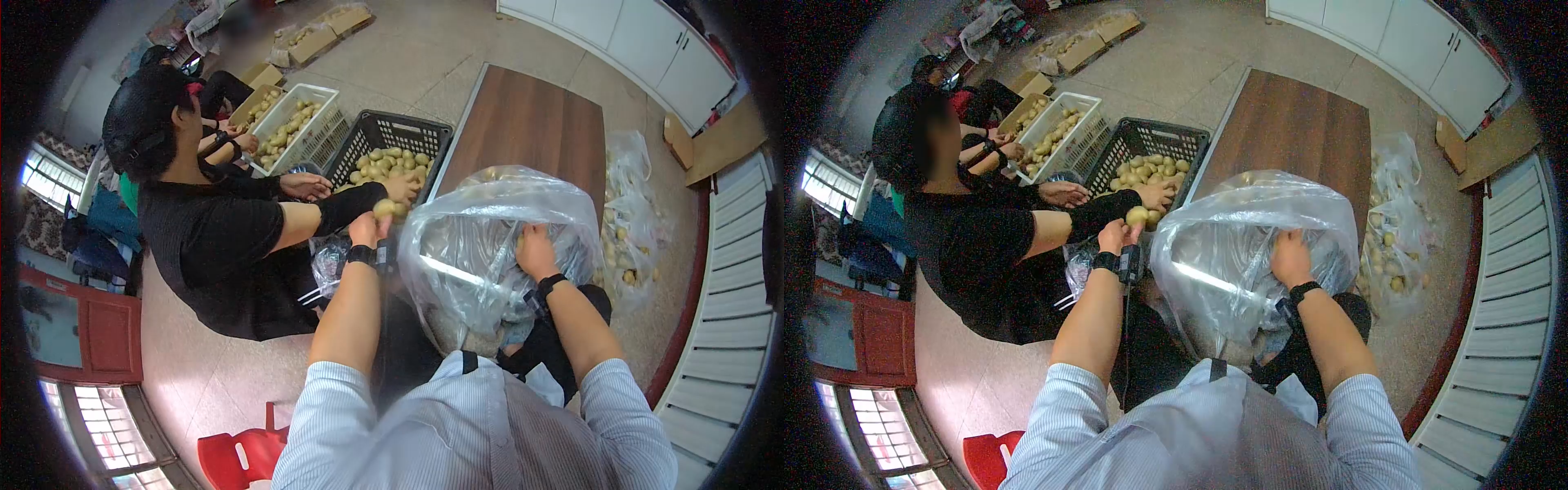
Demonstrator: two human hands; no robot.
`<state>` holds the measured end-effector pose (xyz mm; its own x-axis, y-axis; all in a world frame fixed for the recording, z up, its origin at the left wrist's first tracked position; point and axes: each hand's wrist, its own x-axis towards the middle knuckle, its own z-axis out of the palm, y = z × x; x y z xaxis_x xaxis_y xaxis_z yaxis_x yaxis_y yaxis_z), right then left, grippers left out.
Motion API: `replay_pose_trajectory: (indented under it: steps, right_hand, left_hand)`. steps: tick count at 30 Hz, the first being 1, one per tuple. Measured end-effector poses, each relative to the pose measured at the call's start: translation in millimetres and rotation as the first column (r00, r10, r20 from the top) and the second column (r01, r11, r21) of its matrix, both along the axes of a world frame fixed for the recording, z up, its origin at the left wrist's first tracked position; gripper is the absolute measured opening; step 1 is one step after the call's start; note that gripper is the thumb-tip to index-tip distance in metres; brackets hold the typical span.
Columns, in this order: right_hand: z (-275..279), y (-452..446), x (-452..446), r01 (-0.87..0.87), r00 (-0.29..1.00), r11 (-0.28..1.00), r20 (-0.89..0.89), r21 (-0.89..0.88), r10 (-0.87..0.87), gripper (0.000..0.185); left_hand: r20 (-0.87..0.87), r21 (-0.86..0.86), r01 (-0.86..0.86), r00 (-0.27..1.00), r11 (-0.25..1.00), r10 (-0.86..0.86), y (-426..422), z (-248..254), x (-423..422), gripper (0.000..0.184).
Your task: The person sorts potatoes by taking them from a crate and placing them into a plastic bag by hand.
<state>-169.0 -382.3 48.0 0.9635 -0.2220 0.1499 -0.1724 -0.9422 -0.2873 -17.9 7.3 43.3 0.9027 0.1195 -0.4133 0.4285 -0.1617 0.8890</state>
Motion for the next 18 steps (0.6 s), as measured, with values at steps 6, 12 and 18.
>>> replay_pose_trajectory:
  steps: [6,12,18]
  right_hand:
    - [0.8,2.5,-3.7,-0.021,0.999,0.999,-0.043,0.035,0.022,0.032]
    - [6.6,7.8,-8.2,-0.011,0.997,0.999,-0.079,0.051,0.015,0.039]
    - [7.5,10.7,-11.4,-0.076,0.986,0.997,-0.146,0.032,0.080,0.046]
  left_hand:
    - [0.201,0.412,0.086,0.962,0.907,-0.183,1.9,-12.9,-1.8,0.026]
    - [0.040,-0.222,-0.146,0.986,0.964,0.159,-15.6,2.7,-8.1,0.021]
    - [-0.155,-0.663,-0.263,0.964,0.701,0.216,-24.8,11.3,-10.8,0.019]
